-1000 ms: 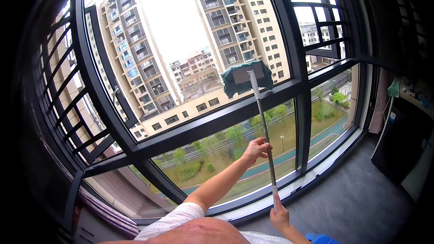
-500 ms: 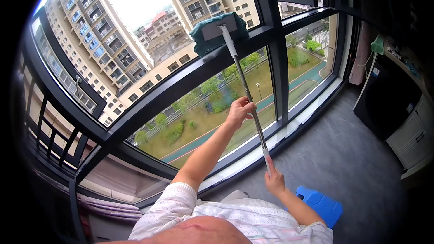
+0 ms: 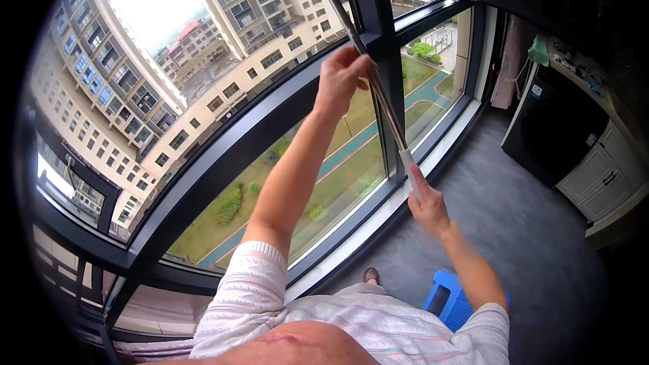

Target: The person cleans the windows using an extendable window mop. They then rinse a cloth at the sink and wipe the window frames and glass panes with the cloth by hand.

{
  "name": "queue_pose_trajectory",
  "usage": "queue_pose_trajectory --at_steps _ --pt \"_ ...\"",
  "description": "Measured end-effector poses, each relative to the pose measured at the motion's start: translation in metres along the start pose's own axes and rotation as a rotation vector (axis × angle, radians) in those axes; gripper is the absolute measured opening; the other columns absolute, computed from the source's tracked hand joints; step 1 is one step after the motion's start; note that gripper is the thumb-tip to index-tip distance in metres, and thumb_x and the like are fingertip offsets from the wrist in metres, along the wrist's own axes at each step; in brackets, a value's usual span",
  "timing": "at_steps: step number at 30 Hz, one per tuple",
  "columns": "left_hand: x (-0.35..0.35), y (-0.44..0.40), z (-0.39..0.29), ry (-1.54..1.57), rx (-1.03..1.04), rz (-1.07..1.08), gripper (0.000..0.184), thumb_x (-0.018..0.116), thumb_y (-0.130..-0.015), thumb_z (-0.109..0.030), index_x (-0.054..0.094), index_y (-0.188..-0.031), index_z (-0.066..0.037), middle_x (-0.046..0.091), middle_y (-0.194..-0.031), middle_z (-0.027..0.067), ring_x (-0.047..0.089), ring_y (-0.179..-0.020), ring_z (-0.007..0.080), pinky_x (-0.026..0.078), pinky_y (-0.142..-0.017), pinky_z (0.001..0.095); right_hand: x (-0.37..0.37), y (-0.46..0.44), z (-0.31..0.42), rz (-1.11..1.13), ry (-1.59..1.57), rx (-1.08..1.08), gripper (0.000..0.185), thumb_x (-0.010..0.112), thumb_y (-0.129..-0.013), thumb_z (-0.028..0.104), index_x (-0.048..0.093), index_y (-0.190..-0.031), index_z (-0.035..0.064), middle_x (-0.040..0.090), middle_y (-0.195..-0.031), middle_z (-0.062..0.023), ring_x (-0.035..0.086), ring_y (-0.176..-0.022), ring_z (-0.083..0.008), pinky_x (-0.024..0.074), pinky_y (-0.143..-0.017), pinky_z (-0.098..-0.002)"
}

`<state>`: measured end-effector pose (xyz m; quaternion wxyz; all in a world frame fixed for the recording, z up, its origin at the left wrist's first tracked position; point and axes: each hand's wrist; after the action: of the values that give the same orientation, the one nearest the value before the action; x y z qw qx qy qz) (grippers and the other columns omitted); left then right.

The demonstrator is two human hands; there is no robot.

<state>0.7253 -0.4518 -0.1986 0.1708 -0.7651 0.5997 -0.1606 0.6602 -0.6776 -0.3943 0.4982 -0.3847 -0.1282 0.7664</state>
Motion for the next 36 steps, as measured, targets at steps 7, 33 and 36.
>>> queue_pose_trajectory --at_steps 7,33,36 --pt "-0.018 -0.057 -0.007 0.084 0.042 0.139 0.030 0.061 -0.083 -0.010 0.053 -0.110 0.002 0.063 -0.079 0.0087 0.061 -0.065 0.0122 0.048 -0.051 0.0204 0.018 -0.057 -0.004 -0.073 -0.061 -0.044 0.074 0.050 -0.078 -0.005 0.021 -0.142 0.0191 0.058 -0.111 -0.0160 0.057 -0.060 -0.0302 0.0477 -0.057 -0.0319" --pt "0.265 0.096 0.244 -0.225 -0.500 0.760 0.028 0.074 -0.074 -0.015 0.055 -0.086 0.000 0.062 -0.071 0.0054 0.057 -0.061 0.0089 0.048 -0.055 0.0237 -0.110 0.156 -0.165 -0.335 0.169 1.009 0.019 0.060 -0.077 0.017 0.058 -0.090 0.0020 0.058 -0.062 -0.0108 0.057 -0.056 -0.0272 0.0446 -0.054 -0.0353" --pt "0.287 0.086 0.259 -0.134 -0.635 0.861 0.035 0.073 -0.076 -0.024 0.055 -0.093 0.002 0.063 -0.070 0.0073 0.060 -0.057 0.0131 0.048 -0.051 0.0268 -0.131 0.155 -0.161 -0.289 0.198 1.039 0.019 0.061 -0.079 0.019 0.056 -0.075 0.0017 0.053 -0.054 -0.0097 0.049 -0.046 -0.0227 0.0392 -0.047 -0.0341"
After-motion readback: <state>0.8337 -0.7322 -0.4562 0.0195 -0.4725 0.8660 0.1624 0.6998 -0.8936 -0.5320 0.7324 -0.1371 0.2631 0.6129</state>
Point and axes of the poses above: each hand's wrist, its own y-axis away from the middle knuckle, its own x-axis out of the palm, z = x × y
